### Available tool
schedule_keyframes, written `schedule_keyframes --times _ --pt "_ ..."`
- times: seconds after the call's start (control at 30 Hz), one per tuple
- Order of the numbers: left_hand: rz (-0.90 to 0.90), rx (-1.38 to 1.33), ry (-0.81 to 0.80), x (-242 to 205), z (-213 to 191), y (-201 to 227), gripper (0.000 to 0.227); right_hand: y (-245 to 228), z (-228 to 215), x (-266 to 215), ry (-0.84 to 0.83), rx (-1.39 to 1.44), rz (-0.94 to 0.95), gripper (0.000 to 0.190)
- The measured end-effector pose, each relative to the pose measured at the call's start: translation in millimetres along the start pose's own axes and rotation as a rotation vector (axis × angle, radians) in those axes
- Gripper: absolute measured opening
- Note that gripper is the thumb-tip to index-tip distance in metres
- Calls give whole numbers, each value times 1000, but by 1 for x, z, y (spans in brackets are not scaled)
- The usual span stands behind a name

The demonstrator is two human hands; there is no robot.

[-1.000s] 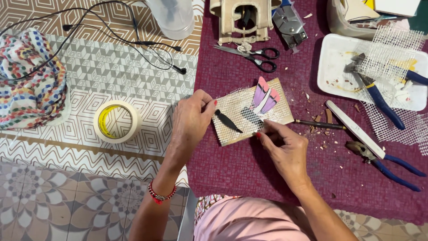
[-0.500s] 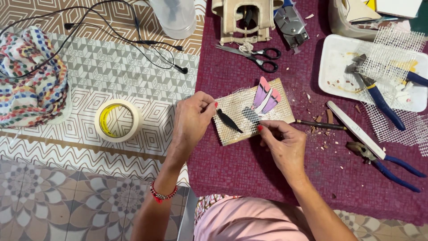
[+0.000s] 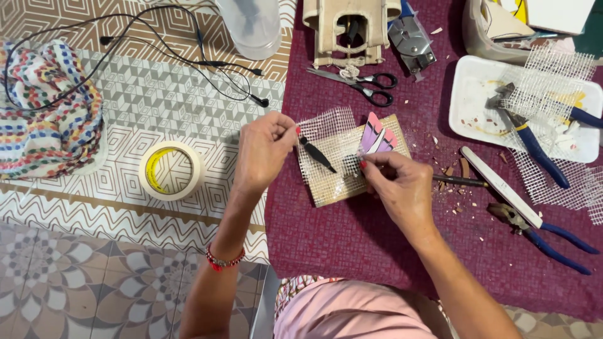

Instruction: Assembling a small decorative craft item using a file, scissors, and pliers

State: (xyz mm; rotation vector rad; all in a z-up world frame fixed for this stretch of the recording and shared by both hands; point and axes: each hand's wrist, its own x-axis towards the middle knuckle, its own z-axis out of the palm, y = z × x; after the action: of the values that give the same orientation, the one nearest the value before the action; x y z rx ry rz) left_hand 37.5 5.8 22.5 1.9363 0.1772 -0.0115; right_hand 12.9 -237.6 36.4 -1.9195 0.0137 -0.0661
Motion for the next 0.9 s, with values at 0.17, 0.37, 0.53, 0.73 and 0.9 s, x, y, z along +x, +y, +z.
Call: schedule_keyframes --times 0.17,0.37,0.53,0.73,0.9 --pt "47 71 62 42 -3 -9 11 -21 8 35 -94 -125 -121 8" --pt "46 245 124 89 -7 -19 9 -1 31 79 -141 -345 -222 13" --pt "-8 352 146 110 2 -42 11 29 48 108 -194 -522 -167 16" --pt "-119 501 129 108 8 -34 9 56 50 123 -278 -715 -138 15" --pt "-32 541 123 101 5 -41 15 20 48 119 -330 -822 -177 17"
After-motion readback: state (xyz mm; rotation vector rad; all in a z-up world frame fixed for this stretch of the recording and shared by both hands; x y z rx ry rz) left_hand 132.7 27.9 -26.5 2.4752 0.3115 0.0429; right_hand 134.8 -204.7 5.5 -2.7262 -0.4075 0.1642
